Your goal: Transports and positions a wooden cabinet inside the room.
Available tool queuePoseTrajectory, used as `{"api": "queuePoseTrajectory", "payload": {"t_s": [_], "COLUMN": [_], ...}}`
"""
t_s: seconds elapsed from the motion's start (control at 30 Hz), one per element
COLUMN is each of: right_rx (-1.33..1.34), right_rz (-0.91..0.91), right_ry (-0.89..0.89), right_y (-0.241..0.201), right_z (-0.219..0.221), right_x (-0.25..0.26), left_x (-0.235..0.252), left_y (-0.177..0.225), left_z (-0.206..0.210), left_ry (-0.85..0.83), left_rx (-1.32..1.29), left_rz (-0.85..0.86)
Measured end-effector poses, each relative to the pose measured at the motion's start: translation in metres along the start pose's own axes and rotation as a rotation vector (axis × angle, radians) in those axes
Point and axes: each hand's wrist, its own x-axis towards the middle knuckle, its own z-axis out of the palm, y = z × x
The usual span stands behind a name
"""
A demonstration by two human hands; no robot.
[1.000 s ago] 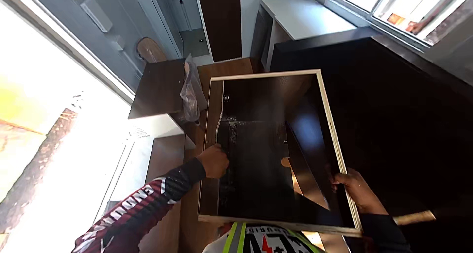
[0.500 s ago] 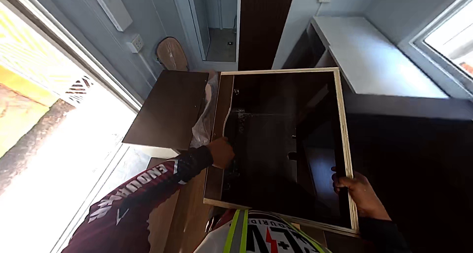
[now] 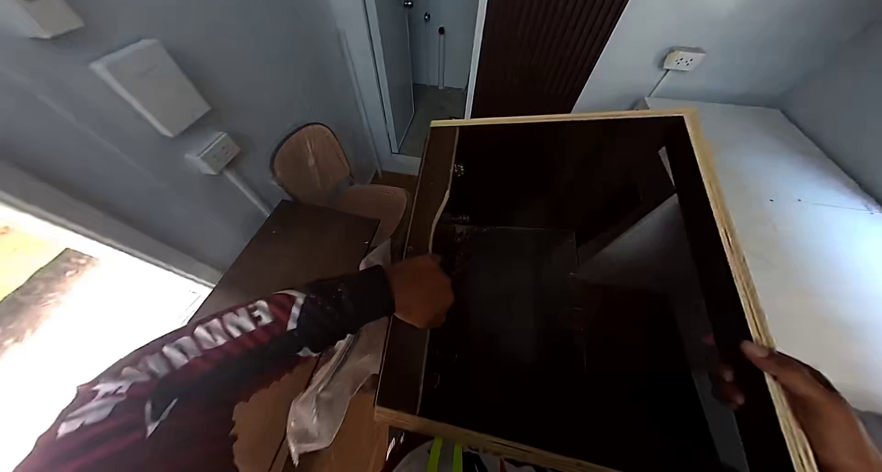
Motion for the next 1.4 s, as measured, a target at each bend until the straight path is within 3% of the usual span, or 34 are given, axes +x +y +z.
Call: {"api": "queuePoseTrajectory", "payload": {"t_s": [0.23, 0.37, 0.57, 0.73, 0.9, 1.03, 1.23, 1.4], "right_rx": [-0.097, -0.053, -0.014, 0.075, 0.134, 0.12, 0.05, 0.082], "right_rz": [0.012, 0.024, -0.158, -0.139, -0.059, -0.089, -0.047, -0.034], "right_ry": [-0.147, -0.293, -0.273, -0.318, -0.415, -0.489, -0.531, -0.534], "right_y": [-0.123, -0.183, -0.178, -0.176, -0.168, -0.181, -0.223, -0.218], "right_z": [0.019, 0.057, 0.118, 0.153, 0.18, 0.21, 0.252, 0.275], "right_x": [0.216, 0.318, 0.441, 0.558, 0.715, 0.842, 0.941, 0.995], "left_x": [0.04, 0.025, 0.019, 0.037, 0.086, 0.12, 0.134, 0.144], "left_y": [-0.16, -0.251, -0.353, -0.442, -0.546, -0.622, -0.699, -0.756], "left_z": [-0.086, -0.117, -0.129, -0.152, -0.154, -0.148, -0.165, -0.165], "left_ry": [-0.126, 0.009, -0.086, -0.124, -0.22, -0.258, -0.359, -0.397], "left_rx": [-0.118, -0.091, 0.001, 0.035, 0.017, -0.056, -0.186, -0.187], "left_rz": [-0.082, -0.094, -0.179, -0.274, -0.322, -0.454, -0.545, -0.553]}}
